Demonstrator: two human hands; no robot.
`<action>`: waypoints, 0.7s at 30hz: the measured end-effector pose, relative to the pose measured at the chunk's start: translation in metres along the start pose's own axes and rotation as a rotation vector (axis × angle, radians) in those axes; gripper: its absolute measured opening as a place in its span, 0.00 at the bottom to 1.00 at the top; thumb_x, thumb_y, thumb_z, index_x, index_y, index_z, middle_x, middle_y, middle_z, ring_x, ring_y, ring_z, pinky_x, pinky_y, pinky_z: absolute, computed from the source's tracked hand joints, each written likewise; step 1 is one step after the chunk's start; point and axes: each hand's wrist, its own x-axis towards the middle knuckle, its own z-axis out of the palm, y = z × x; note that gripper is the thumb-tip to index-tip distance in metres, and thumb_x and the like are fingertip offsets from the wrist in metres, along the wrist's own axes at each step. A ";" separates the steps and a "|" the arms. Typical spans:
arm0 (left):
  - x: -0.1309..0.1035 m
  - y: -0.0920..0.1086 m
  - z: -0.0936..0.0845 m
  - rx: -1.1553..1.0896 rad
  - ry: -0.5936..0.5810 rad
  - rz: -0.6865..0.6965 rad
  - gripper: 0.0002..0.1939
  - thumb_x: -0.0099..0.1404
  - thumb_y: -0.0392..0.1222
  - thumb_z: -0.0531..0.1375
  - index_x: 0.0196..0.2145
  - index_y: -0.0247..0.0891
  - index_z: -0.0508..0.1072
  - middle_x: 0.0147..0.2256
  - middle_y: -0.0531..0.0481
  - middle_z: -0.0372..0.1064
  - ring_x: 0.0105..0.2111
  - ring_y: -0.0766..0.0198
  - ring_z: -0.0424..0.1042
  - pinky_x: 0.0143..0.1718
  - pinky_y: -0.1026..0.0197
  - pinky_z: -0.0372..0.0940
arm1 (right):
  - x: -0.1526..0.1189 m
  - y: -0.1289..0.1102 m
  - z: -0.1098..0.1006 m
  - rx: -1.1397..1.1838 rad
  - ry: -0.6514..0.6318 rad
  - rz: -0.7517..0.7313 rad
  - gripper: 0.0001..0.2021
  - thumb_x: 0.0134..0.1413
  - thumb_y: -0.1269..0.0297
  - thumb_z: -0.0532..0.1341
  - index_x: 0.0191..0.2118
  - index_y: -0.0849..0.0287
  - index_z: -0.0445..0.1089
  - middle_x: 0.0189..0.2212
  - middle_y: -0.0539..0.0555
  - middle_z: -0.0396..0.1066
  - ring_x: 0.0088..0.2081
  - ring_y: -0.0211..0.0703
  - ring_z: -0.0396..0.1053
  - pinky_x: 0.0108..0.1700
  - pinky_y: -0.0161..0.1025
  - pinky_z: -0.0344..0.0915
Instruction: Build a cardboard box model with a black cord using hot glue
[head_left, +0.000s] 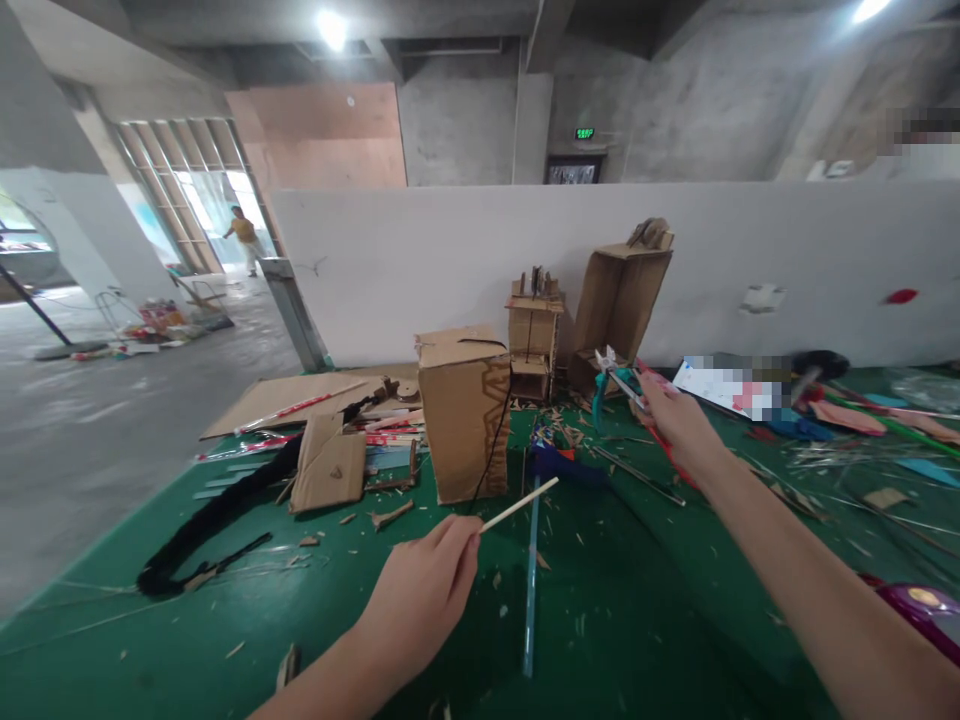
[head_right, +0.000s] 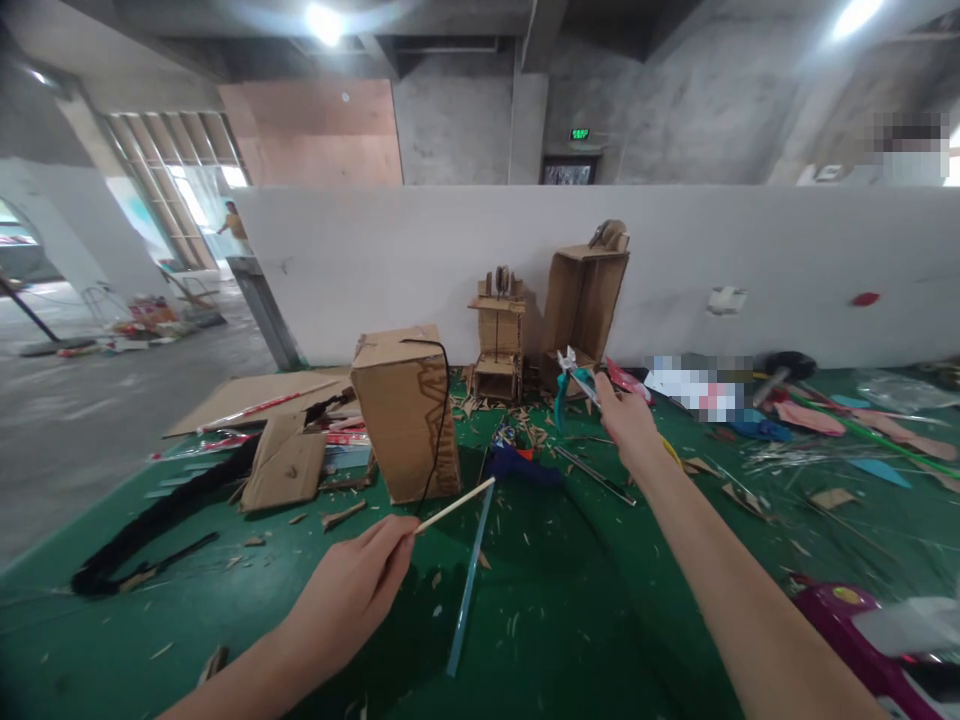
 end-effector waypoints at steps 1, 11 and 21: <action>0.000 0.000 0.000 0.004 0.009 0.004 0.16 0.70 0.40 0.41 0.44 0.40 0.66 0.39 0.48 0.72 0.33 0.61 0.73 0.33 0.61 0.65 | -0.001 -0.004 -0.003 0.069 0.016 0.016 0.30 0.52 0.36 0.30 0.26 0.53 0.56 0.15 0.49 0.53 0.18 0.41 0.56 0.20 0.38 0.56; 0.003 -0.004 -0.001 -0.195 0.063 -0.054 0.13 0.69 0.41 0.43 0.42 0.40 0.65 0.35 0.49 0.69 0.30 0.62 0.70 0.31 0.62 0.61 | -0.030 -0.051 -0.025 1.019 -0.146 0.010 0.14 0.52 0.51 0.55 0.26 0.54 0.55 0.21 0.45 0.53 0.20 0.34 0.52 0.25 0.34 0.59; 0.002 -0.009 -0.001 -0.703 0.178 -0.173 0.16 0.69 0.46 0.43 0.49 0.37 0.61 0.23 0.57 0.51 0.21 0.69 0.52 0.22 0.66 0.50 | -0.115 -0.054 0.010 0.905 -0.429 0.069 0.19 0.45 0.51 0.64 0.44 0.51 0.68 0.44 0.53 0.69 0.46 0.48 0.66 0.50 0.45 0.62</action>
